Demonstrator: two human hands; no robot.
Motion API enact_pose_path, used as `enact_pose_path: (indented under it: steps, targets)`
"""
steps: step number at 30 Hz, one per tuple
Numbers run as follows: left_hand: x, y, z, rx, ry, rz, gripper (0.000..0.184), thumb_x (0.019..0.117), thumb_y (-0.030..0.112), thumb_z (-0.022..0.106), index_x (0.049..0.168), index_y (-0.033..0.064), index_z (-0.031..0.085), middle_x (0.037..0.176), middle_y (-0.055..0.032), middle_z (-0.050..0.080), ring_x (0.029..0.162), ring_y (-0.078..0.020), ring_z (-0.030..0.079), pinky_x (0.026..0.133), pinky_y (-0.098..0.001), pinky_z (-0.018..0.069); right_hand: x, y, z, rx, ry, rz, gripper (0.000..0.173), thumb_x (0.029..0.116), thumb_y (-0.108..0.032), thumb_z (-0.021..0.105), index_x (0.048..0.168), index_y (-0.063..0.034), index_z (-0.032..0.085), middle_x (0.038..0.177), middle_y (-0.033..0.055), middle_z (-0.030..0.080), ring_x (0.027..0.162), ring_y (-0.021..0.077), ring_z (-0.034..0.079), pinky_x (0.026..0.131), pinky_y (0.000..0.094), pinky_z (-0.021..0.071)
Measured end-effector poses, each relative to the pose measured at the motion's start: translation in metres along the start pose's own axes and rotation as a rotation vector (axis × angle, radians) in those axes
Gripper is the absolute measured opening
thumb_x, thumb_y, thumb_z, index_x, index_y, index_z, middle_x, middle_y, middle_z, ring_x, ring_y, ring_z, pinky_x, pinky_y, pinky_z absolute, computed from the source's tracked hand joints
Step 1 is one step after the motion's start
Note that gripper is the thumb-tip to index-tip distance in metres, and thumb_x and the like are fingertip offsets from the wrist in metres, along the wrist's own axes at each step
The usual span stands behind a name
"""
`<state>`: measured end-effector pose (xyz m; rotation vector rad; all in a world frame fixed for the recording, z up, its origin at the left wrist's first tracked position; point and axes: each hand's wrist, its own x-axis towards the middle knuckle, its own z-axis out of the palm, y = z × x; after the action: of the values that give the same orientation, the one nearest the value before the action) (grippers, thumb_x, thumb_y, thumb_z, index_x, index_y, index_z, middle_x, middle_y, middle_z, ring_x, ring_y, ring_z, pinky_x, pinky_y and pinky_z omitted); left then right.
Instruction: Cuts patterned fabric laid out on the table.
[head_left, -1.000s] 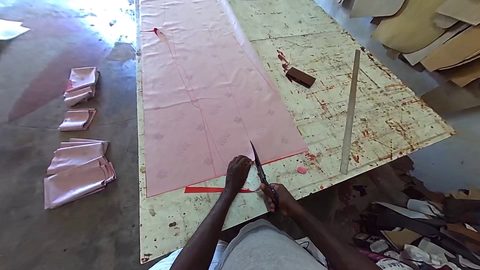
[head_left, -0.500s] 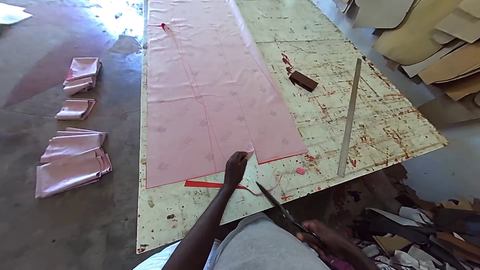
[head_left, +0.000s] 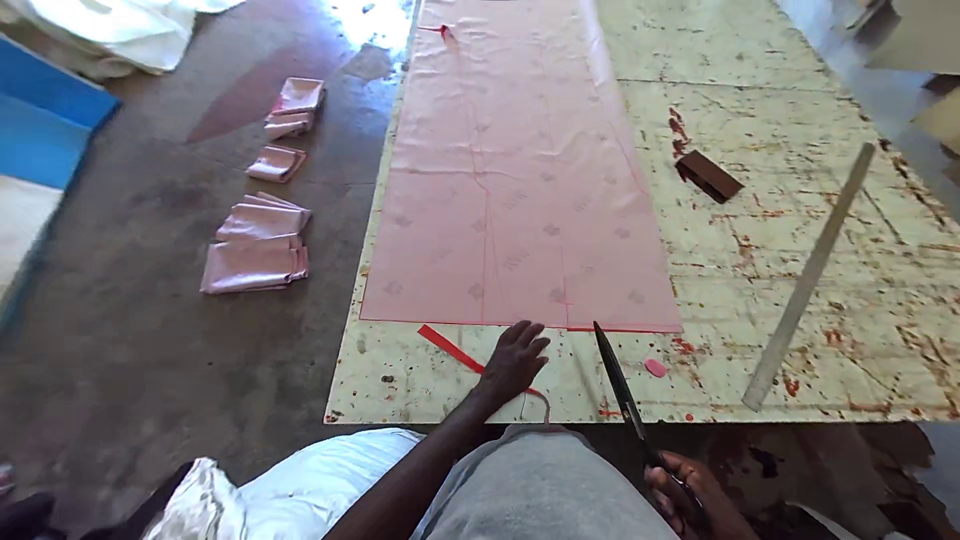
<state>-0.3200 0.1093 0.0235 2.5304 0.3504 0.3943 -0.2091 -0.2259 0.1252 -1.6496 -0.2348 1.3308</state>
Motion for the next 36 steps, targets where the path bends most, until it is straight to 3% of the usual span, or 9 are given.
enact_pose_path:
  steps: [5, 8, 11, 14, 17, 20, 23, 31, 36]
  targets:
    - [-0.106, -0.006, -0.015, 0.063, 0.168, -0.276, 0.036, 0.1026, 0.037, 0.057, 0.129, 0.0155, 0.070, 0.153, -0.0047, 0.053, 0.149, -0.0266, 0.039, 0.122, -0.0502, 0.0342, 0.046, -0.018, -0.022, -0.089, -0.212, 0.088, 0.057, 0.0790, -0.064, 0.079, 0.092, -0.0112, 0.063, 0.061, -0.0004, 0.056, 0.045, 0.0106, 0.053, 0.043, 0.0264, 0.0497]
    - [-0.173, -0.004, -0.042, 0.154, 0.415, -0.627, 0.046, 0.1012, 0.042, 0.057, 0.129, 0.0078, 0.070, 0.148, -0.0154, 0.056, 0.143, -0.0356, 0.046, 0.119, -0.0589, 0.0342, 0.065, -0.026, -0.042, -0.140, -0.356, 0.141, 0.055, 0.0800, -0.063, 0.079, 0.092, -0.0121, 0.062, 0.062, -0.0008, 0.056, 0.046, 0.0104, 0.054, 0.044, 0.0264, 0.0505]
    - [-0.197, 0.014, -0.072, 0.163, 0.577, -0.894, 0.049, 0.0988, 0.037, 0.062, 0.131, 0.0005, 0.065, 0.148, -0.0233, 0.052, 0.137, -0.0437, 0.047, 0.113, -0.0637, 0.0367, 0.080, -0.028, -0.069, -0.157, -0.539, 0.173, 0.054, 0.0816, -0.063, 0.078, 0.094, -0.0132, 0.061, 0.064, -0.0013, 0.057, 0.049, 0.0102, 0.056, 0.047, 0.0264, 0.0520]
    - [-0.164, 0.042, -0.076, -0.039, 0.642, -0.925, 0.042, 0.1013, 0.024, 0.062, 0.135, -0.0009, 0.060, 0.138, -0.0197, 0.059, 0.122, -0.0318, 0.062, 0.100, -0.0511, 0.0546, 0.093, -0.037, -0.096, -0.169, -0.692, 0.262, 0.057, 0.0842, -0.067, 0.073, 0.098, -0.0133, 0.062, 0.067, -0.0005, 0.059, 0.053, 0.0118, 0.060, 0.052, 0.0283, 0.0552]
    - [-0.096, 0.067, -0.051, -0.541, 0.582, -0.983, 0.035, 0.1040, 0.020, 0.058, 0.134, 0.0007, 0.060, 0.117, -0.0137, 0.071, 0.097, -0.0235, 0.072, 0.085, -0.0441, 0.0611, 0.105, -0.055, -0.118, -0.186, -0.743, 0.321, 0.059, 0.0859, -0.070, 0.068, 0.099, -0.0129, 0.063, 0.069, 0.0008, 0.059, 0.054, 0.0135, 0.060, 0.053, 0.0302, 0.0560]
    - [-0.036, 0.083, -0.027, -1.160, 0.400, -1.033, 0.037, 0.1085, 0.028, 0.051, 0.136, 0.0058, 0.058, 0.100, -0.0112, 0.074, 0.077, -0.0172, 0.070, 0.069, -0.0317, 0.0584, 0.120, -0.072, -0.123, -0.191, -0.735, 0.316, 0.060, 0.0836, -0.071, 0.070, 0.098, -0.0131, 0.064, 0.068, 0.0003, 0.057, 0.053, 0.0133, 0.059, 0.052, 0.0303, 0.0559]
    - [0.005, 0.080, -0.006, -1.484, 0.263, -1.036, 0.040, 0.1094, 0.035, 0.048, 0.135, 0.0053, 0.060, 0.094, -0.0115, 0.074, 0.066, -0.0116, 0.065, 0.058, -0.0229, 0.0524, 0.136, -0.088, -0.119, -0.232, -0.736, 0.268, 0.059, 0.0842, -0.070, 0.070, 0.095, -0.0127, 0.064, 0.066, 0.0000, 0.057, 0.052, 0.0130, 0.059, 0.050, 0.0298, 0.0552]
    - [0.056, 0.058, -0.001, -1.478, 0.522, -1.215, 0.030, 0.1081, 0.030, 0.052, 0.114, 0.0019, 0.062, 0.084, -0.0111, 0.074, 0.060, -0.0101, 0.065, 0.052, -0.0204, 0.0498, 0.155, -0.110, -0.158, -0.324, -0.792, 0.305, 0.053, 0.0845, -0.065, 0.074, 0.094, -0.0133, 0.063, 0.065, -0.0004, 0.056, 0.050, 0.0110, 0.057, 0.047, 0.0267, 0.0519]
    - [0.064, 0.060, 0.010, -1.330, 0.554, -1.273, 0.025, 0.1065, 0.022, 0.056, 0.106, -0.0018, 0.062, 0.076, -0.0138, 0.073, 0.052, -0.0125, 0.064, 0.046, -0.0216, 0.0475, 0.192, -0.141, -0.181, -0.514, -0.839, 0.340, 0.055, 0.0822, -0.066, 0.075, 0.095, -0.0146, 0.061, 0.066, -0.0010, 0.055, 0.049, 0.0104, 0.055, 0.046, 0.0265, 0.0505]
